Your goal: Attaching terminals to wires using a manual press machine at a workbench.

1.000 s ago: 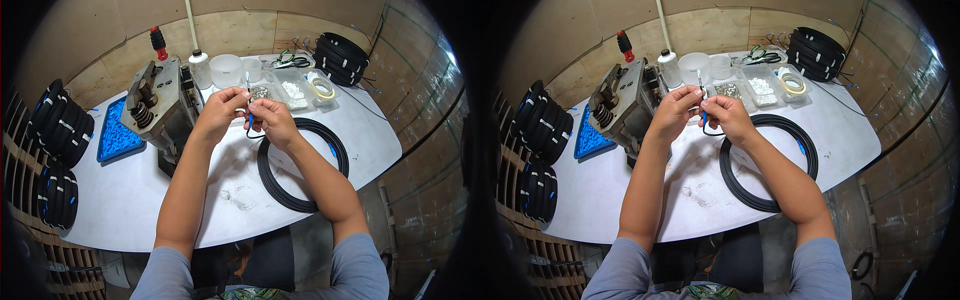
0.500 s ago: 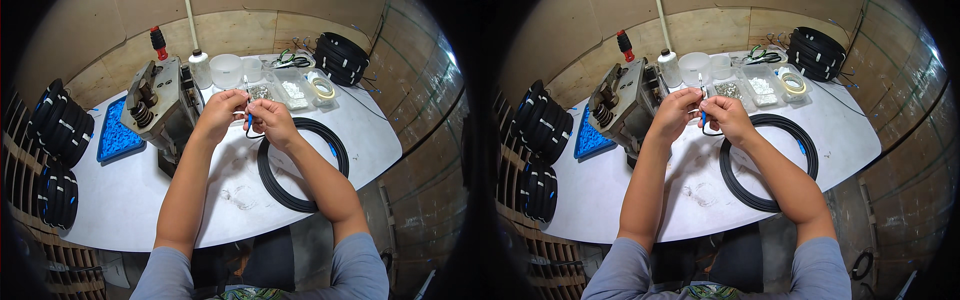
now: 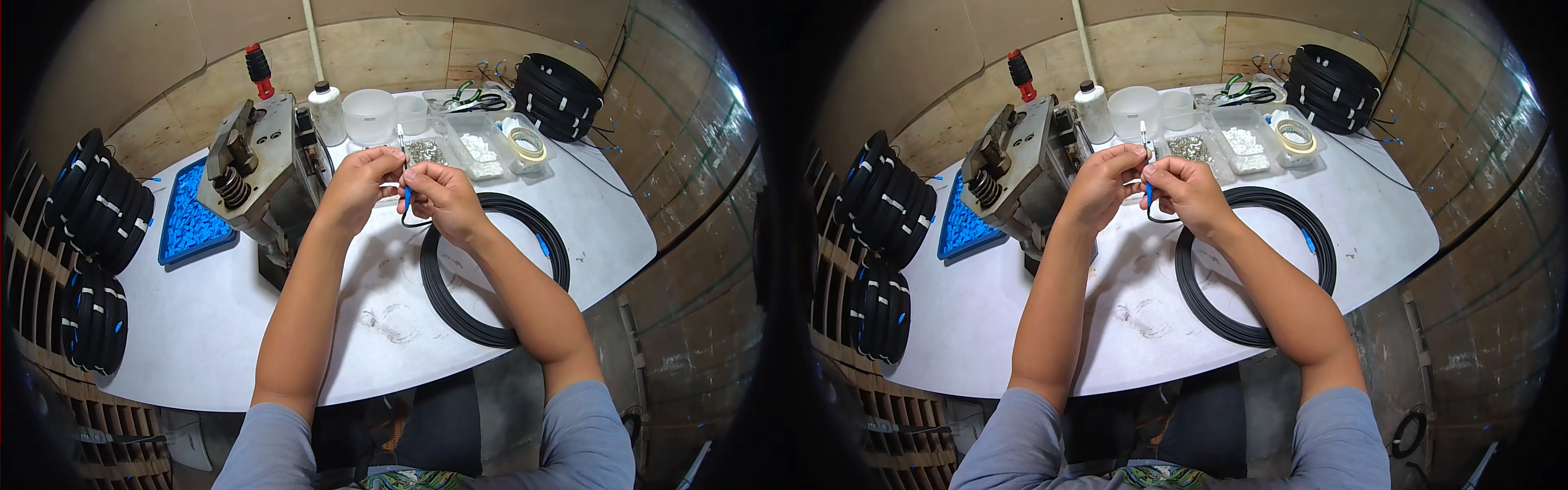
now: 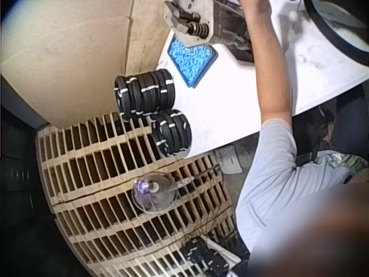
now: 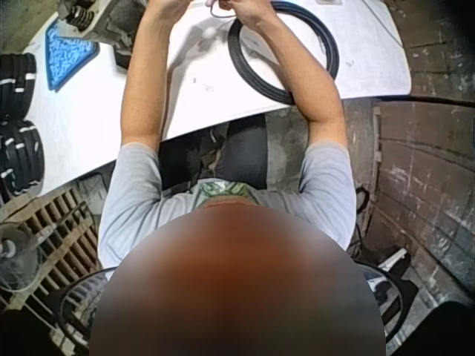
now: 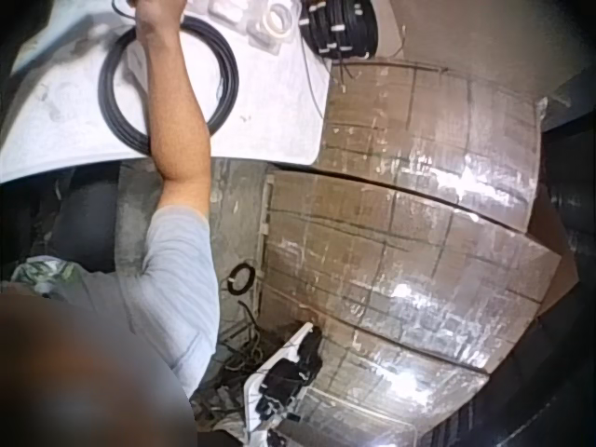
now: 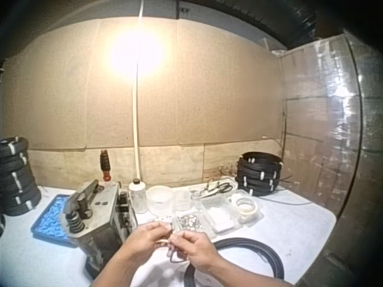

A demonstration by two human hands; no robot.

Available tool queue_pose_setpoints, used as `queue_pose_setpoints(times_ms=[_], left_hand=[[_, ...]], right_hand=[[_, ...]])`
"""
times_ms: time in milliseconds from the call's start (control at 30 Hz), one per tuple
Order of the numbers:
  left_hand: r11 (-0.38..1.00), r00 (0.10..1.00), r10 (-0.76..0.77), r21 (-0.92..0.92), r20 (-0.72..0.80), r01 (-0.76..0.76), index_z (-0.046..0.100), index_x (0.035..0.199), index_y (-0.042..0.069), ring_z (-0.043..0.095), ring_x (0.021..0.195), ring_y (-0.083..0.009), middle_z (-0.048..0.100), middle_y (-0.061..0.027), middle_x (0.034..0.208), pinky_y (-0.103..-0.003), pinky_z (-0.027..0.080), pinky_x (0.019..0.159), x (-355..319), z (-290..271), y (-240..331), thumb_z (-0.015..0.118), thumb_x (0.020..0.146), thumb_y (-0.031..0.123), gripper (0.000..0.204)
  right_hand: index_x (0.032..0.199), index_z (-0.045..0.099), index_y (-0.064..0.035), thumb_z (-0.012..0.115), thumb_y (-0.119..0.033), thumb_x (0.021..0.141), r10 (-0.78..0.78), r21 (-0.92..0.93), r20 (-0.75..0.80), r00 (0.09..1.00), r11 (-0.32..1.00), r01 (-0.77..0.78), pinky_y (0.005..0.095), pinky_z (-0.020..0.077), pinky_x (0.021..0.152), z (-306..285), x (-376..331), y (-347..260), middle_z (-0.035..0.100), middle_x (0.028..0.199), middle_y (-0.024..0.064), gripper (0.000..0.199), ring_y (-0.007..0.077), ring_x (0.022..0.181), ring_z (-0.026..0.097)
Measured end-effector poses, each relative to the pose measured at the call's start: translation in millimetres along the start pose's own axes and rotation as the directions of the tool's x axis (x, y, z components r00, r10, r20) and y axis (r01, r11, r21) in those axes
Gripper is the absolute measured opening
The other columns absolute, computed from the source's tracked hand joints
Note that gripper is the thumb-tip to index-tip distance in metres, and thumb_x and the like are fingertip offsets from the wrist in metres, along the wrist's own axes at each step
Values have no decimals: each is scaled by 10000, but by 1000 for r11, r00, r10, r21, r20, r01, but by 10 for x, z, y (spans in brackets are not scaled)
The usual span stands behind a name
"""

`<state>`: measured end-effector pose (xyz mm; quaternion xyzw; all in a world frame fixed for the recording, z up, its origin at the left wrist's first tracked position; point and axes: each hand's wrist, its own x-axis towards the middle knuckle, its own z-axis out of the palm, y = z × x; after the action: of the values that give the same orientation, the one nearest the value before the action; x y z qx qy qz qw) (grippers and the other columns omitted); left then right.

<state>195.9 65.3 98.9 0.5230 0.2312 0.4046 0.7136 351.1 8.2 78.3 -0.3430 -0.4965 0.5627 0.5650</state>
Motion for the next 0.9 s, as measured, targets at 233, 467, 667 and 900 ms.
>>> queue_pose_setpoints(times_ms=[233,467,667,900], left_hand=[[1000,1000,27,2,-3,-27,623,890,49,590,767,-125,619,-22,820,-288,477,723,-19,26,21,581,920,172,134],[998,998,57,20,-23,-57,629,879,61,581,778,-115,614,-8,824,-269,454,715,-19,31,16,600,914,179,126],[998,998,56,13,-13,-56,628,905,55,592,793,-116,629,-16,848,-270,457,720,-13,20,8,594,917,175,126],[998,998,60,-10,33,-60,624,925,45,599,794,-119,640,-26,869,-285,474,727,-8,25,3,553,939,160,136]], right_hand=[[885,605,-30,568,-186,961,-9,-12,-5,1000,1000,9,178,340,489,-2,4,-8,610,797,55,177,81,639,576],[882,605,-29,572,-198,961,-17,-4,-2,1000,1000,17,177,333,489,10,-1,-20,611,802,60,190,76,639,569],[881,605,-27,581,-199,958,-23,-18,-10,1000,1000,23,178,335,491,13,-6,-27,607,796,59,190,76,633,564],[888,640,-41,626,-192,931,-54,-8,17,998,998,54,170,362,489,-21,-4,-11,656,814,34,157,70,653,614]])
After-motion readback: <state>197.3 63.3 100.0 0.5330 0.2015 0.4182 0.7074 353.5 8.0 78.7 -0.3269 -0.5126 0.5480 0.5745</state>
